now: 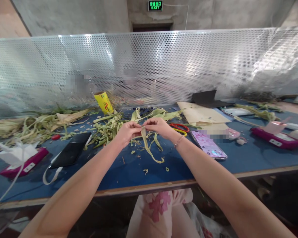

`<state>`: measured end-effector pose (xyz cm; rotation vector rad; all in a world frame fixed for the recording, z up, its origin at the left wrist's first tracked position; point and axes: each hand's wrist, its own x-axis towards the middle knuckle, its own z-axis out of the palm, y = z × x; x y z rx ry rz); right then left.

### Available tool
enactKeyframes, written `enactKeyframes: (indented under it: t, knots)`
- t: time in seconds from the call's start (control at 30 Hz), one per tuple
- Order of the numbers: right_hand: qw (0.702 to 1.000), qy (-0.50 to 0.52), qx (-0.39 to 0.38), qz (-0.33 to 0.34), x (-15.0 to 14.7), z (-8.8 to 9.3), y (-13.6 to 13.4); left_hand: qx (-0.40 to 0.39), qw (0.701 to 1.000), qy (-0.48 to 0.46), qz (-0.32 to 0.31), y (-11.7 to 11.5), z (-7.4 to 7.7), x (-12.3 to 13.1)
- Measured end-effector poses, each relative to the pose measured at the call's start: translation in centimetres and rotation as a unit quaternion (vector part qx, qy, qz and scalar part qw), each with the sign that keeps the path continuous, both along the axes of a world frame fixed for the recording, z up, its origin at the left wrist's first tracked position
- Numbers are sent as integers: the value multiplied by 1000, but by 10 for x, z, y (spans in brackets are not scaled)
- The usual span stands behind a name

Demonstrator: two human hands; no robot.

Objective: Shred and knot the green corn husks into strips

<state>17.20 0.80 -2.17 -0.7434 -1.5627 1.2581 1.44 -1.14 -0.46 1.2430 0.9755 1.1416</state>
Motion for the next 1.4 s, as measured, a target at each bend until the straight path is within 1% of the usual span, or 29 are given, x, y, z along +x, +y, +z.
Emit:
enactKeyframes:
  t: [0.07,0.13,0.27,0.33,0.43,0.5,0.6,0.67,0.73,0.83,0.93,1.0,1.13,1.2,1.3,1.4]
  knots:
    - [1000,8,-13,13,-1,0,-1,15,1000,8,-2,0,1,-1]
    - [1000,-4,-3,12,-2,1,-2,32,999,21,-1,0,0,-1]
    - [997,-55,38,-32,-2,5,-5,58,997,49,-3,1,0,-2]
    - [995,-72,53,-50,-3,6,-5,49,998,40,-4,1,-1,-2]
    - [989,-97,88,-74,-4,6,-5,5,1000,-9,-9,1,-1,0]
    - [977,-124,139,-102,-4,5,-5,-31,999,-35,-12,2,-1,1]
    - [942,-172,246,-149,-5,2,-4,-65,996,-54,-9,3,-1,2]
    - [922,-191,296,-164,-3,2,-4,-63,996,-61,-15,4,-2,1]
    - [912,-198,317,-167,-2,2,-4,-50,997,-63,-23,5,-3,0]
    - [910,-201,324,-165,-1,3,-4,-29,998,-57,-20,7,-4,-1]
    - [915,-207,309,-156,-2,3,-5,-8,999,-51,-14,7,-5,-1]
    - [923,-205,288,-150,-2,3,-6,13,999,-42,-5,6,-6,-1]
    - [947,-187,219,-141,-4,3,-5,73,997,-3,14,4,-8,2]
    - [953,-178,200,-139,-4,3,-5,92,996,8,18,4,-8,2]
    - [949,-179,213,-149,-5,4,-7,81,997,-1,6,2,-6,2]
    - [933,-201,251,-160,-5,6,-9,30,999,-36,-18,1,-3,2]
